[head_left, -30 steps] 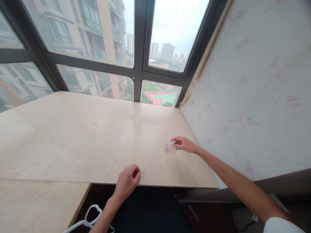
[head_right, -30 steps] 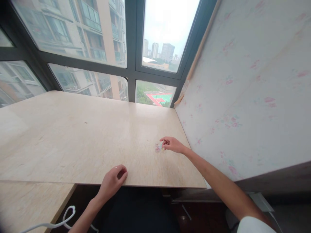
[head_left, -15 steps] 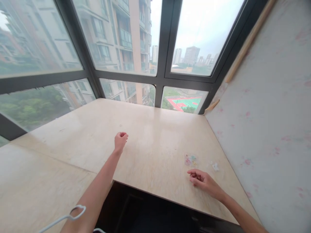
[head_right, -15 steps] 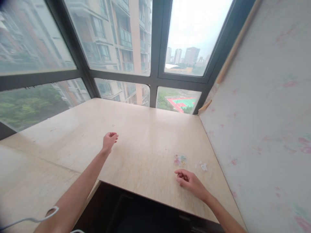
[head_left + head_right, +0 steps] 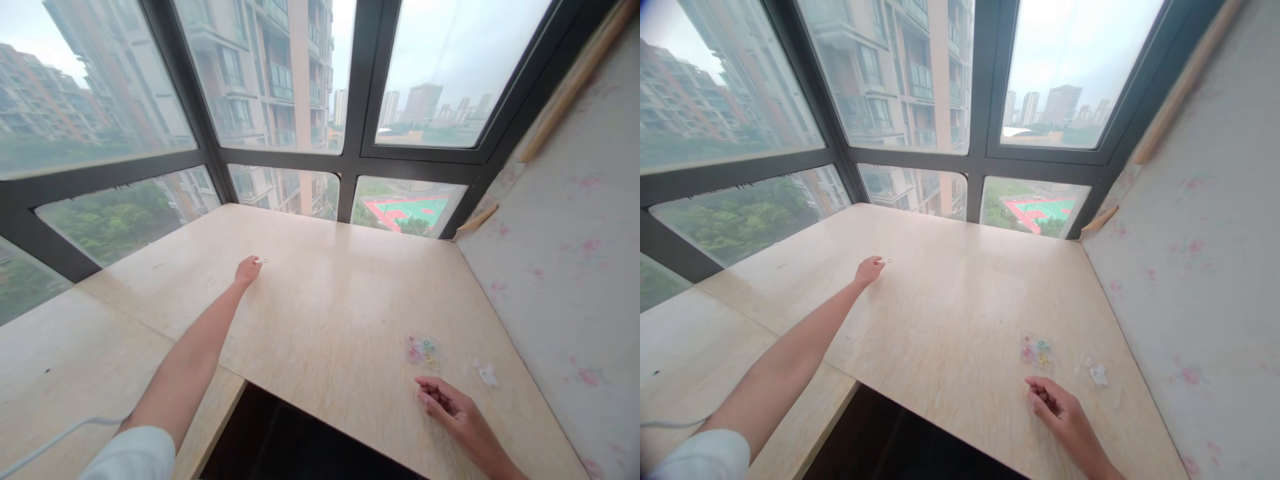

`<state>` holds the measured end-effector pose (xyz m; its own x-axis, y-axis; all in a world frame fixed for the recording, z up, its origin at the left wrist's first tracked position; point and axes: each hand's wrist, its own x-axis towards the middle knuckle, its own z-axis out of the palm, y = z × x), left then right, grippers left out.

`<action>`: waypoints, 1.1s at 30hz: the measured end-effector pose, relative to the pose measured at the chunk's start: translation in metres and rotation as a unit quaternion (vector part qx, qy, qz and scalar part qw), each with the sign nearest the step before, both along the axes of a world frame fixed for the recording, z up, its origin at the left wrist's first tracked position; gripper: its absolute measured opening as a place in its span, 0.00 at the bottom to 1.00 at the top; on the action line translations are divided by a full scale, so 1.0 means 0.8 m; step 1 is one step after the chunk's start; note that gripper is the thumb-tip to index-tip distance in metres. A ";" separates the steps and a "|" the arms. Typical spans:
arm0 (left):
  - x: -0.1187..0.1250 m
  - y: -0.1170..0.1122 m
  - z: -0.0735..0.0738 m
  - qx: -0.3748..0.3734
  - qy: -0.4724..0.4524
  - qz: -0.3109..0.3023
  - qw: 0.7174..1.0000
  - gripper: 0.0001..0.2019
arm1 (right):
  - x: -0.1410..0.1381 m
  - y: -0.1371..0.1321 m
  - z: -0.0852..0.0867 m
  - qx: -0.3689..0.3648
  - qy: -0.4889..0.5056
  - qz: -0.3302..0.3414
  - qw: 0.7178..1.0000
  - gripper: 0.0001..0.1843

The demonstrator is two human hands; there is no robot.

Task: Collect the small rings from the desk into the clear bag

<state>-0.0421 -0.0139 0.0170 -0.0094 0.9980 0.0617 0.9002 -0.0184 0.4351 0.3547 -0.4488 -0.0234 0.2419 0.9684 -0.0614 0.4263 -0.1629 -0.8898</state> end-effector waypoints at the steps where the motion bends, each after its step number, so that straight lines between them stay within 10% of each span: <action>1: 0.000 0.005 -0.001 -0.004 0.011 -0.003 1.000 0.17 | 0.001 0.000 -0.003 0.005 -0.002 -0.008 1.000 0.21; 33: 0.004 0.039 -0.028 -0.032 0.069 -0.027 0.997 0.14 | -0.015 0.002 -0.005 0.105 -0.177 -0.009 0.979 0.14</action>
<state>-0.0392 0.0175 -0.0055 0.0495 0.9988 -0.0048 0.9498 -0.0456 0.3095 0.3426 -0.4470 -0.0275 0.2291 0.9461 0.2290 0.7130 -0.0030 -0.7011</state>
